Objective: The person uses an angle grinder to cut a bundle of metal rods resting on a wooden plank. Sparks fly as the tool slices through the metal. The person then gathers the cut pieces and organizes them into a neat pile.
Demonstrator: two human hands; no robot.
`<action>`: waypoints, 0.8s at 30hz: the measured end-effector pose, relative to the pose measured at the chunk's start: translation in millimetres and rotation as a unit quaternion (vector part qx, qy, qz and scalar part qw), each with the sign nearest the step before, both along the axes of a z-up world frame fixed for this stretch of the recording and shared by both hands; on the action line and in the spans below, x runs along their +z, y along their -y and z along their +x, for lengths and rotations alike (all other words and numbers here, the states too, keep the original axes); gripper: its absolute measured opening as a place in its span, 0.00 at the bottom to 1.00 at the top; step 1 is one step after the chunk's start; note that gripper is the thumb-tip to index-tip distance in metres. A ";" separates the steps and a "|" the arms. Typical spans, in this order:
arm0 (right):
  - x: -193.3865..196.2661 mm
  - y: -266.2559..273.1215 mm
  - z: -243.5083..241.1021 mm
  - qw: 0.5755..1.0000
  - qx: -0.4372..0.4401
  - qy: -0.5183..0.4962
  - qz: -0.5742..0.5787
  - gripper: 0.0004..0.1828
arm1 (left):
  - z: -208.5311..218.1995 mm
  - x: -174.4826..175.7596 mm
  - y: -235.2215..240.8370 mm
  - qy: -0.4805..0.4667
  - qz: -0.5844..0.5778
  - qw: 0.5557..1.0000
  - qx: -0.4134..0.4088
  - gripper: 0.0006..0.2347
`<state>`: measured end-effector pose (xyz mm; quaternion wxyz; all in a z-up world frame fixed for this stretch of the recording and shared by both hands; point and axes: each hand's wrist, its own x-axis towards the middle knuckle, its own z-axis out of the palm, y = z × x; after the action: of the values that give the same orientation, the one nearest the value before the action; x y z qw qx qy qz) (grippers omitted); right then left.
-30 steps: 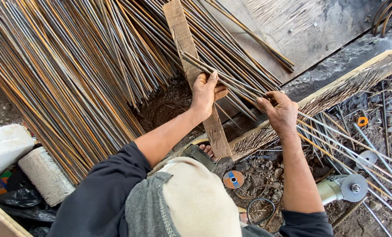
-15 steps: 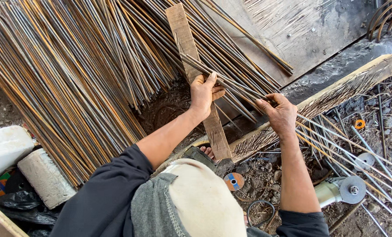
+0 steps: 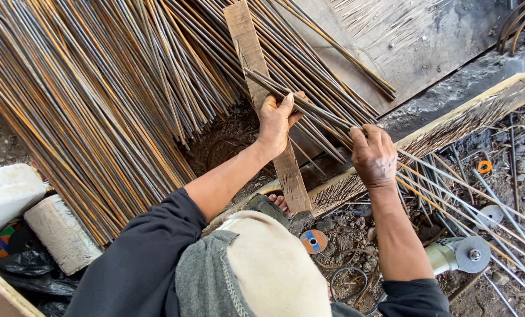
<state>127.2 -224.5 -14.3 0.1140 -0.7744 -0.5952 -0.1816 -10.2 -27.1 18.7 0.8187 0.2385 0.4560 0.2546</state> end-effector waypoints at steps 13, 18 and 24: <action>32.0 -27.6 -19.1 1.000 0.021 -0.014 -0.002 0.03 | -1.9 -20.1 0.2 0.021 -0.015 1.000 0.015 0.08; 42.5 -26.6 -18.6 0.999 0.017 -0.047 -0.008 0.04 | -1.9 -45.5 0.8 -0.011 -0.011 1.000 0.023 0.08; 43.4 -24.9 -24.5 0.994 -0.020 -0.105 0.013 0.04 | -3.5 -15.5 -2.9 0.018 0.003 1.000 -0.002 0.06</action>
<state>102.7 -199.6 29.1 0.1823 -0.7995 -0.5618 -0.1091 -13.7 -24.2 3.2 0.8265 0.2373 0.4399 0.2589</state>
